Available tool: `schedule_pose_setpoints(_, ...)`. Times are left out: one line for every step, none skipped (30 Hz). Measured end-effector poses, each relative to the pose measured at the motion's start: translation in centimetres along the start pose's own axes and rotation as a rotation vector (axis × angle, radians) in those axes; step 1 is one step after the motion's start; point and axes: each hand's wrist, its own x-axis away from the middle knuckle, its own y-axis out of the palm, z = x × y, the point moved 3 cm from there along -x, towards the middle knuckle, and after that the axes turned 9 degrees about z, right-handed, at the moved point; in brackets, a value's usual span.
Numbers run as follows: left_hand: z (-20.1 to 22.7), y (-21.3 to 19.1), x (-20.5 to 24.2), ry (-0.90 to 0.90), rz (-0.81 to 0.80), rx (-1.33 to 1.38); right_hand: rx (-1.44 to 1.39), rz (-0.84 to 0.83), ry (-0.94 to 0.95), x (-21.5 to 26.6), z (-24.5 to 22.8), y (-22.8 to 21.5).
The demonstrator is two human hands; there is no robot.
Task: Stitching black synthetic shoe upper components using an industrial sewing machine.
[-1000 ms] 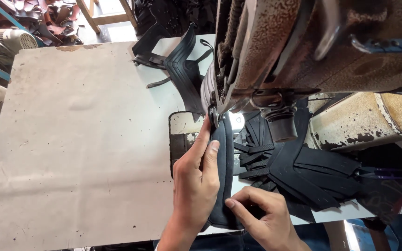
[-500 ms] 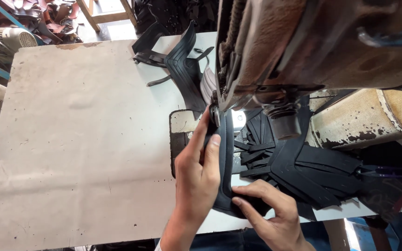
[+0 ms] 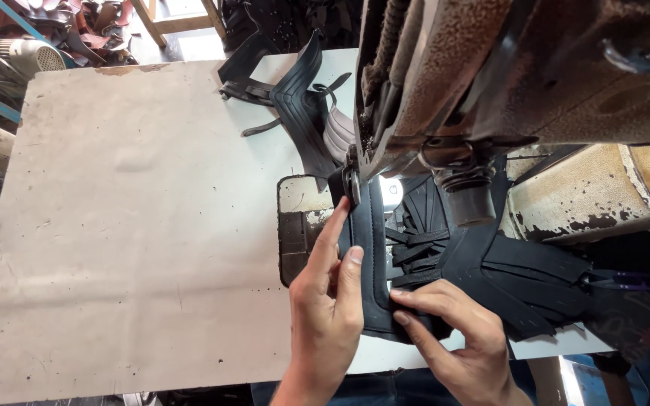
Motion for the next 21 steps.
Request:
schedule_pose_setpoints(0.0,-0.1,0.3,0.003,-0.003,-0.006,0.024,0.0,0.011,-0.2,-0.2,0.0)
schedule_pose_setpoints(0.0,-0.4,0.5,0.006,-0.005,-0.013,0.046,-0.001,0.023,-0.3,-0.5,0.0)
schedule_pose_setpoints(-0.1,-0.7,1.0,0.007,-0.002,-0.016,0.043,-0.003,0.022,-0.4,-0.6,0.1)
schedule_pose_setpoints(-0.3,-0.8,1.6,0.0,-0.003,-0.016,0.051,-0.012,0.028,-0.5,-0.5,0.0)
schedule_pose_setpoints(-0.5,-0.9,2.1,-0.006,-0.005,-0.016,0.06,-0.02,0.034,-0.6,-0.5,0.0)
schedule_pose_setpoints(-0.5,-1.0,2.3,-0.007,-0.005,-0.016,0.06,-0.02,0.034,-0.9,-0.6,-0.1)
schedule_pose_setpoints(-0.7,-1.1,2.4,-0.067,-0.002,0.021,0.062,-0.034,0.024,-1.3,-0.7,-0.1)
schedule_pose_setpoints(-0.9,-1.3,2.6,-0.125,0.002,0.058,0.065,-0.048,0.013,-1.6,-0.9,0.0)
schedule_pose_setpoints(-0.6,-1.4,2.5,-0.125,0.002,0.058,0.064,-0.048,0.012,-2.0,-0.9,0.0)
schedule_pose_setpoints(-0.5,-1.5,2.5,-0.19,-0.013,0.064,0.062,-0.049,-0.001,-2.3,-1.1,-0.1)
schedule_pose_setpoints(-0.4,-1.6,2.4,-0.255,-0.028,0.07,0.059,-0.05,-0.013,-2.7,-1.2,-0.1)
schedule_pose_setpoints(-0.5,-1.6,2.3,-0.254,-0.028,0.071,0.06,-0.049,-0.014,-3.2,-1.2,-0.1)
schedule_pose_setpoints(-0.5,-1.6,2.2,-0.201,-0.032,0.061,0.079,-0.054,-0.029,-3.6,-1.2,-0.1)
schedule_pose_setpoints(-0.6,-1.6,2.1,-0.15,-0.038,0.051,0.099,-0.058,-0.043,-4.0,-1.2,-0.2)
schedule_pose_setpoints(-0.6,-1.5,1.8,-0.151,-0.039,0.052,0.1,-0.058,-0.042,-4.6,-1.1,-0.2)
schedule_pose_setpoints(-0.4,-1.5,1.5,-0.073,-0.025,0.019,0.1,-0.069,-0.047,-5.1,-1.2,-0.1)
schedule_pose_setpoints(-0.2,-1.5,1.2,0.004,-0.012,-0.014,0.101,-0.08,-0.051,-5.6,-1.2,-0.1)
schedule_pose_setpoints(0.0,-1.4,0.8,0.005,-0.012,-0.014,0.101,-0.079,-0.052,-6.1,-1.1,0.0)
schedule_pose_setpoints(0.2,-1.3,0.3,0.003,0.0,-0.011,0.123,-0.08,-0.043,-6.5,-1.0,0.0)
schedule_pose_setpoints(0.4,-1.1,-0.2,0.001,0.011,-0.006,0.146,-0.081,-0.034,-7.1,-0.9,0.0)
schedule_pose_setpoints(0.4,-0.9,-0.7,0.002,0.01,-0.005,0.147,-0.08,-0.035,-7.6,-0.9,0.0)
